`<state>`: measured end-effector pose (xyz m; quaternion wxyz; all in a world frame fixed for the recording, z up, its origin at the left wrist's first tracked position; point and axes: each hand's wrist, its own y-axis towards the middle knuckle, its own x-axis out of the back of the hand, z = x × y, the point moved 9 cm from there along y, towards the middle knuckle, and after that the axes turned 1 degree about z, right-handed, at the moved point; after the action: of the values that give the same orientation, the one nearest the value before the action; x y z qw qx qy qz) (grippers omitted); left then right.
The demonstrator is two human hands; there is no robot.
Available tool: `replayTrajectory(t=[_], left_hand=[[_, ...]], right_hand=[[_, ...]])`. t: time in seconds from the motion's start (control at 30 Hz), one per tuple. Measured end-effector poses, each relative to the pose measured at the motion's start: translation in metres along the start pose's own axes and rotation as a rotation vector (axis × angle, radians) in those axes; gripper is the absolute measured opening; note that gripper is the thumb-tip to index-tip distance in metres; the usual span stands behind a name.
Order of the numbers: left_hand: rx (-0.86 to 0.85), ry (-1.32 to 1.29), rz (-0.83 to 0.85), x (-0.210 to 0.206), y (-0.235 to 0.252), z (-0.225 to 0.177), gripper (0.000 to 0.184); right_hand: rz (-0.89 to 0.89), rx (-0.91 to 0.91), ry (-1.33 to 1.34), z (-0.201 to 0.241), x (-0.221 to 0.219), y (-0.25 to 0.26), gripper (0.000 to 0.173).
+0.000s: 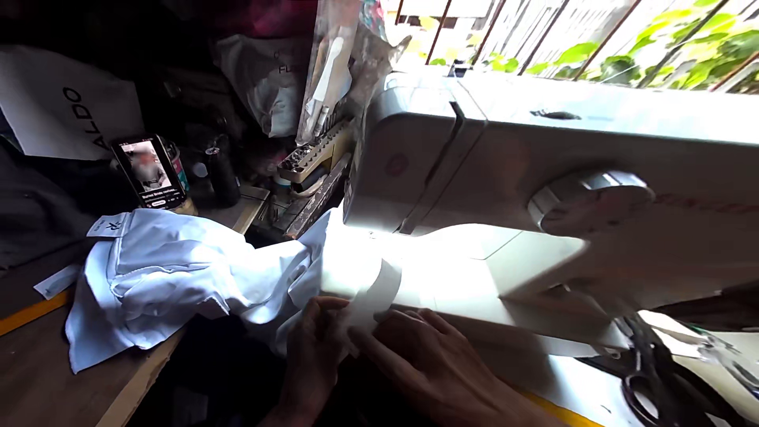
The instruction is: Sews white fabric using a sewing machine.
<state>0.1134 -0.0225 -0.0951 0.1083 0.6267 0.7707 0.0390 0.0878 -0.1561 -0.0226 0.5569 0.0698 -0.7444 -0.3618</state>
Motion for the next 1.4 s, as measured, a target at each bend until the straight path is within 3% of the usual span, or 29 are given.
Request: replayTrajectory(t=[0.17,0.33,0.47,0.6,0.8,1.0,1.17,1.4], left_hand=[[0.135,-0.026,0.019,-0.008,-0.004,0.009,0.020],[0.165,-0.017,0.031,0.000,0.001,0.008,0.020],[0.252,0.004,0.111,-0.003,0.005,0.012,0.021],[0.252,-0.015,0.055,0.009,0.014,0.000,0.021],[0.179,-0.006,0.029,0.016,0.021,-0.013,0.018],[0.263,0.072,0.119,0.017,0.010,-0.003,0.027],[0.272,0.140,0.189,0.018,-0.002,0.000,0.013],[0.257,0.201,0.183,0.025,-0.011,0.014,0.017]], right_hand=[[0.029,0.024,-0.105,-0.025,0.005,0.015,0.022],[-0.182,-0.216,-0.020,-0.065,0.058,0.010,0.024],[-0.165,-0.324,0.018,-0.078,0.051,-0.003,0.026],[-0.020,-0.174,0.076,-0.060,0.024,-0.012,0.024],[0.109,-0.072,0.219,-0.046,0.018,-0.009,0.024],[0.170,-0.084,0.479,-0.040,0.021,0.000,0.051],[0.061,-0.048,0.377,-0.042,0.017,0.026,0.021],[0.193,0.097,0.271,-0.031,-0.019,0.059,0.021]])
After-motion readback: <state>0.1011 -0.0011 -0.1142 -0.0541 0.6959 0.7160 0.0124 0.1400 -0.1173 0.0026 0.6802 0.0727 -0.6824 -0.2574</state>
